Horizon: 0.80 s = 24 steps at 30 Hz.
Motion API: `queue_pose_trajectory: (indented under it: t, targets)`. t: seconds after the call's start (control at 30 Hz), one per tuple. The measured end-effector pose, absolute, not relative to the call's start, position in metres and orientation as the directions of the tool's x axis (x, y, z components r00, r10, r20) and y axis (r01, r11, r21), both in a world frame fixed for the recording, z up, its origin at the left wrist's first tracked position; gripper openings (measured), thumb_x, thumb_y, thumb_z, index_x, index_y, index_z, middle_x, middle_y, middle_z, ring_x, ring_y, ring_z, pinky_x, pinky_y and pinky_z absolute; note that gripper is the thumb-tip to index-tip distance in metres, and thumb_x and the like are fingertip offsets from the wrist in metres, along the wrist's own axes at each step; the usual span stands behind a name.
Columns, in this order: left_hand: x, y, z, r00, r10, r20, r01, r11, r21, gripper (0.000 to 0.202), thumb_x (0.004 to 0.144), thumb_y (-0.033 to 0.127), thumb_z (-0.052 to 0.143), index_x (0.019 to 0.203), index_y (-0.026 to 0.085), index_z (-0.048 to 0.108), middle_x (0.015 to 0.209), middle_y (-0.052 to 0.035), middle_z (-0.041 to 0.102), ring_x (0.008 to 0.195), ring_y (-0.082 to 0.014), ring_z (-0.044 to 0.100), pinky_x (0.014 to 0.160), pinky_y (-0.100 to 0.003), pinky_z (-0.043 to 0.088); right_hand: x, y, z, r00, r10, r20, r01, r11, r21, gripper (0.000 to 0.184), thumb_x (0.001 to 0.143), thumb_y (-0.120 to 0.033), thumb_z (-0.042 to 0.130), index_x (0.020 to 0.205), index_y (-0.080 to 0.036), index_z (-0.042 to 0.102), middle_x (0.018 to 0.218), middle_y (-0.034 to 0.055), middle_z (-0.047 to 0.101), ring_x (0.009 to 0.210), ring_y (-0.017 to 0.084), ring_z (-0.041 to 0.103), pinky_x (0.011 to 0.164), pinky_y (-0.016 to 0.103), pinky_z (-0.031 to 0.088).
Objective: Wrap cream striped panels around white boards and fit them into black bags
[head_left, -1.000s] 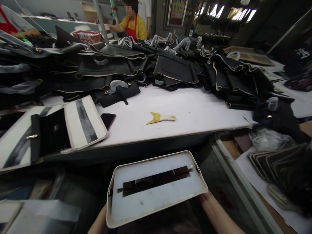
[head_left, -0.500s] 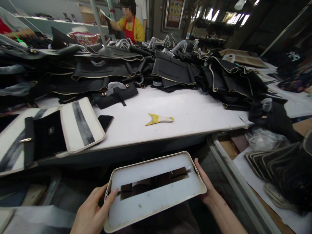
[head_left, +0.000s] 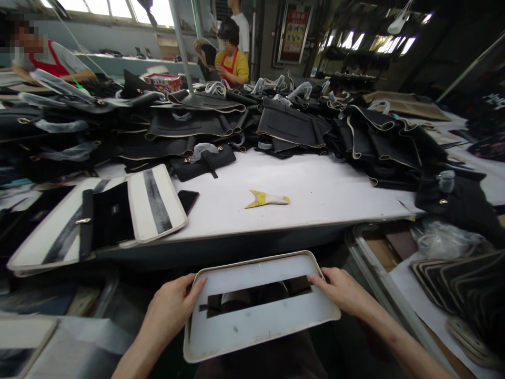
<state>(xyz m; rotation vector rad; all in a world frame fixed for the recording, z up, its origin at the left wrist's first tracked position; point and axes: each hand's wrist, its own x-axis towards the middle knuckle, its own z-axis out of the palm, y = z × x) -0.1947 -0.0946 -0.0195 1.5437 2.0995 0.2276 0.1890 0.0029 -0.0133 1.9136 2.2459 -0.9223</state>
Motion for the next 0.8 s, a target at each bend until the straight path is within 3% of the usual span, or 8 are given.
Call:
queue_pose_trajectory:
  t: [0.2,0.43,0.57,0.63,0.8]
  targets:
    - [-0.189,-0.095,-0.020,-0.199,0.965,-0.174,0.862,0.256,0.436,0.047,0.097,0.046,0.028,0.071,0.021,0.058,0.075,-0.0046,0.067,0.077,-0.0215,0.063,0.067,-0.029,0.036,0.191,-0.005,-0.023,-0.271,0.919,-0.285,0.906,0.143,-0.399,0.044,0.097,-0.043,0.025,0.067,-0.022,0.049,0.072,0.0068,0.067,0.070,0.022,0.063,0.063,0.031,0.033]
    - [-0.184,-0.101,-0.026,-0.237,0.966,-0.107,0.858,0.260,0.442,0.044,0.098,0.043,0.026,0.084,0.021,0.062,0.088,-0.0071,0.069,0.086,-0.0254,0.065,0.075,-0.033,0.041,0.190,-0.015,-0.036,-0.247,0.951,-0.187,0.938,0.186,-0.293,0.039,0.096,-0.039,0.023,0.072,-0.022,0.048,0.066,0.0113,0.064,0.064,0.026,0.062,0.058,0.033,0.027]
    - [-0.188,-0.102,-0.023,-0.215,0.970,-0.114,0.808,0.242,0.538,0.045,0.097,0.051,0.032,0.087,0.021,0.064,0.084,-0.0054,0.068,0.083,-0.0227,0.064,0.073,-0.031,0.041,0.188,-0.019,-0.036,-0.207,0.967,-0.148,0.952,0.164,-0.259,0.038,0.097,-0.040,0.026,0.075,-0.021,0.051,0.064,0.0112,0.063,0.063,0.028,0.062,0.056,0.032,0.028]
    - [-0.191,-0.108,-0.020,-0.207,0.969,-0.137,0.786,0.248,0.567,0.048,0.093,0.059,0.037,0.090,0.021,0.066,0.080,-0.0042,0.067,0.077,-0.0212,0.062,0.070,-0.029,0.041,0.189,-0.024,-0.033,-0.199,0.968,-0.151,0.939,0.144,-0.311,0.038,0.096,-0.048,0.035,0.079,-0.021,0.055,0.067,0.0077,0.065,0.067,0.026,0.063,0.058,0.031,0.033]
    - [-0.189,-0.141,-0.017,-0.256,0.931,-0.261,0.754,0.361,0.548,0.056,0.082,0.070,0.046,0.087,0.020,0.070,0.073,-0.0040,0.066,0.066,-0.0211,0.061,0.063,-0.030,0.043,0.195,-0.048,-0.034,-0.038,0.982,-0.184,0.778,-0.086,-0.623,0.043,0.086,-0.056,0.056,0.107,-0.020,0.066,0.081,0.0031,0.069,0.070,0.021,0.062,0.063,0.028,0.044]
